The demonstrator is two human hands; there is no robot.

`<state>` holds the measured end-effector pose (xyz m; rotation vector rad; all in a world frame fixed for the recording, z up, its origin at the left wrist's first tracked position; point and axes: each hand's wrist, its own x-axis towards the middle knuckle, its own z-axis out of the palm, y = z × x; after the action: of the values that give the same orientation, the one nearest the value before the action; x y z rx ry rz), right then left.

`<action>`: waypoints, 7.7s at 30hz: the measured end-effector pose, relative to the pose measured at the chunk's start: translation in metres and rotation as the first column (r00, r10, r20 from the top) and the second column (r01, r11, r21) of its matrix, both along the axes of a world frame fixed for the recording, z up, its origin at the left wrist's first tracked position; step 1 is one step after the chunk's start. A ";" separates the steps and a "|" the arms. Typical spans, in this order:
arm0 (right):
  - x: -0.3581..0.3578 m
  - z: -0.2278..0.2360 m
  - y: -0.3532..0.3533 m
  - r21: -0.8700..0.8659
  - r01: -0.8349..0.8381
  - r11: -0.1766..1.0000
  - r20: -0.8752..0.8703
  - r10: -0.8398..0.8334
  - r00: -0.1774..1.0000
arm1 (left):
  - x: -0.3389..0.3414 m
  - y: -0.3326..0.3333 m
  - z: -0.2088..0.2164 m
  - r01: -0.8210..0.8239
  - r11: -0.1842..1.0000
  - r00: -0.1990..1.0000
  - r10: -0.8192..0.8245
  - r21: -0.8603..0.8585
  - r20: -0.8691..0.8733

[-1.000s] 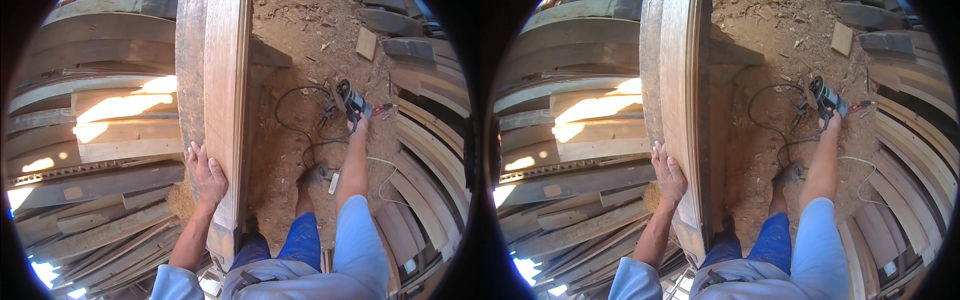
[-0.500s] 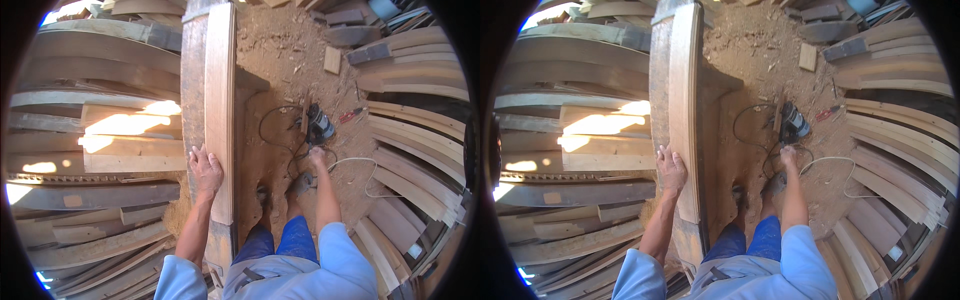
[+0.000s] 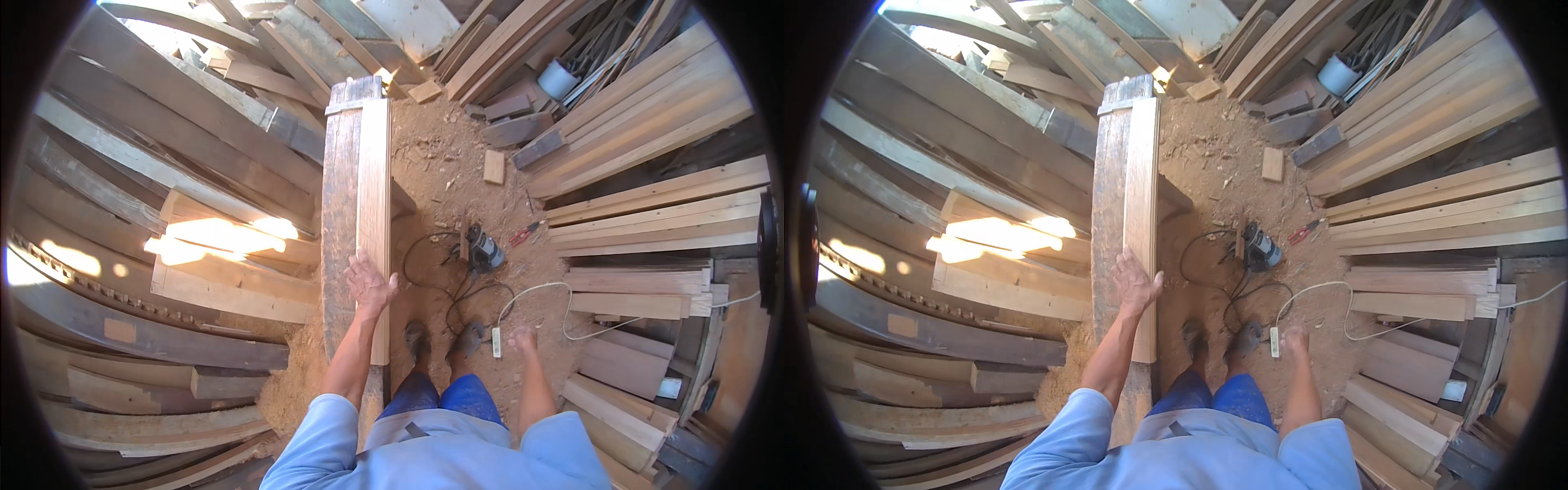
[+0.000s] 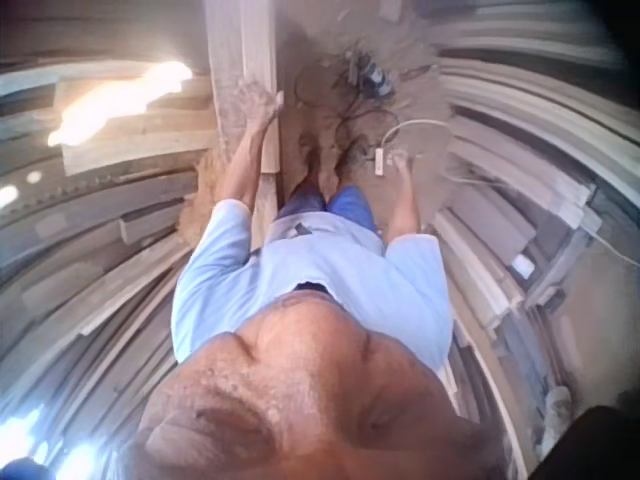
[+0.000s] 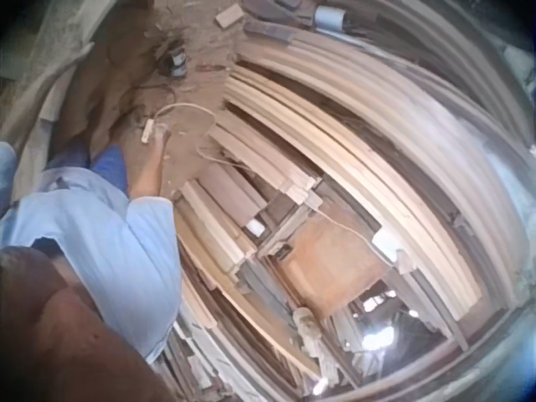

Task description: The person uses a router to shape the edges of a small wooden block and a long curved wooden plank, checks the alignment of multiple blocks with a square tool, and places the processed pieces onto stacks of wood in a workshop.

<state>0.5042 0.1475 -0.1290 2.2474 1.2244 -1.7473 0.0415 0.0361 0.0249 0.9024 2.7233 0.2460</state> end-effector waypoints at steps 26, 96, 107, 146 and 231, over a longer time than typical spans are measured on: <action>-0.353 0.423 -0.026 0.736 -0.031 0.676 -0.589 0.662 0.465 | 0.030 -0.086 0.190 0.014 0.496 0.664 -0.654 0.868 0.363; 0.192 0.122 -0.478 0.446 0.697 0.561 0.234 -0.825 0.514 | 0.383 -0.002 0.250 0.928 -0.131 -0.133 -0.991 0.350 -0.019; -0.004 0.153 -0.578 0.286 0.954 0.088 0.279 -0.960 0.005 | 0.426 -0.063 0.185 0.867 -0.458 -0.497 -0.827 0.196 0.263; -0.001 0.176 -0.615 -0.188 0.918 -0.350 -0.498 -0.772 -0.396 | 0.409 -0.028 0.255 0.895 -0.356 -0.405 -0.901 0.268 0.157; -0.018 0.658 -0.124 0.963 0.171 0.208 -0.269 0.725 0.634 | 0.062 -0.143 0.457 0.664 -0.345 0.509 -0.442 0.664 -0.739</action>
<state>0.4862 0.0233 0.5289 0.9736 3.4718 -1.9027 0.1039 -0.1071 0.4819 2.5661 1.1805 2.0329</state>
